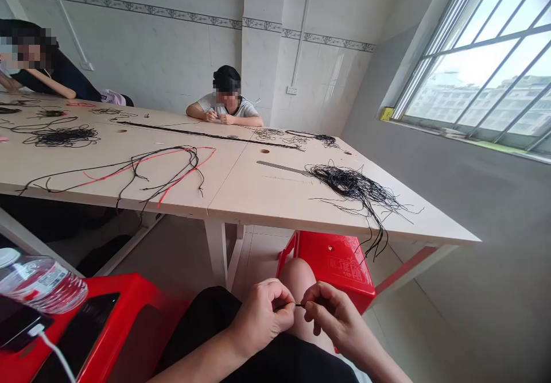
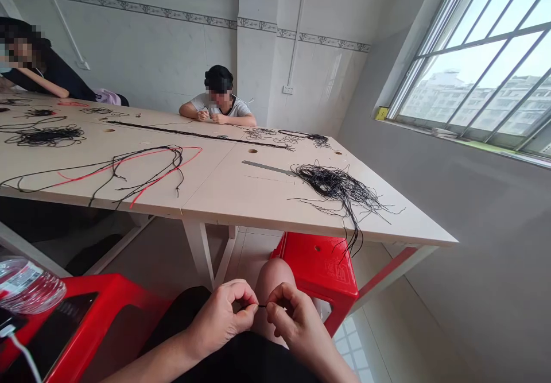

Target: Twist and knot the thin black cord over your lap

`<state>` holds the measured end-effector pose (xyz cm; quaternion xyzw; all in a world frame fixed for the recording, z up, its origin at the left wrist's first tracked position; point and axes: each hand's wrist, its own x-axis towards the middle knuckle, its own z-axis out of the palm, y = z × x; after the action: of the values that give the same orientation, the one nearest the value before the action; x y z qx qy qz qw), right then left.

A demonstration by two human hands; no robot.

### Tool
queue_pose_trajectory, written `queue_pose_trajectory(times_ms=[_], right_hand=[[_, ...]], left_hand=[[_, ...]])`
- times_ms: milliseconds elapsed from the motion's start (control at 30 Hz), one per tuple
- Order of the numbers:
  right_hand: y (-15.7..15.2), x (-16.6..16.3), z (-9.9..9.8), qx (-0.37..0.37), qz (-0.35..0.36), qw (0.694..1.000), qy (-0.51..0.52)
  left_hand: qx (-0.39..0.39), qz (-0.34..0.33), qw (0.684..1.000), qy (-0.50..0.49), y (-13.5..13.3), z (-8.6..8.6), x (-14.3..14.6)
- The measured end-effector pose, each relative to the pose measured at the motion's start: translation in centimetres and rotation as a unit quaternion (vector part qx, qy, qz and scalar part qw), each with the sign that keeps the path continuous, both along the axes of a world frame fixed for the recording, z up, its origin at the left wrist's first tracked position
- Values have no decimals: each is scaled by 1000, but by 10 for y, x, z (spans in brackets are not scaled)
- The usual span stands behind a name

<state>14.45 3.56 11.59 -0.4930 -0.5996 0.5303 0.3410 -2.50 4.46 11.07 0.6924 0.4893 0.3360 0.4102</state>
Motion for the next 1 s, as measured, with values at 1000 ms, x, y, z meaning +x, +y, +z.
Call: queue_pose_trajectory(times_ms=[1000], right_hand=[[5, -4, -21, 239, 123, 920, -285]], left_hand=[[-109, -28, 993, 28, 3, -28, -1]])
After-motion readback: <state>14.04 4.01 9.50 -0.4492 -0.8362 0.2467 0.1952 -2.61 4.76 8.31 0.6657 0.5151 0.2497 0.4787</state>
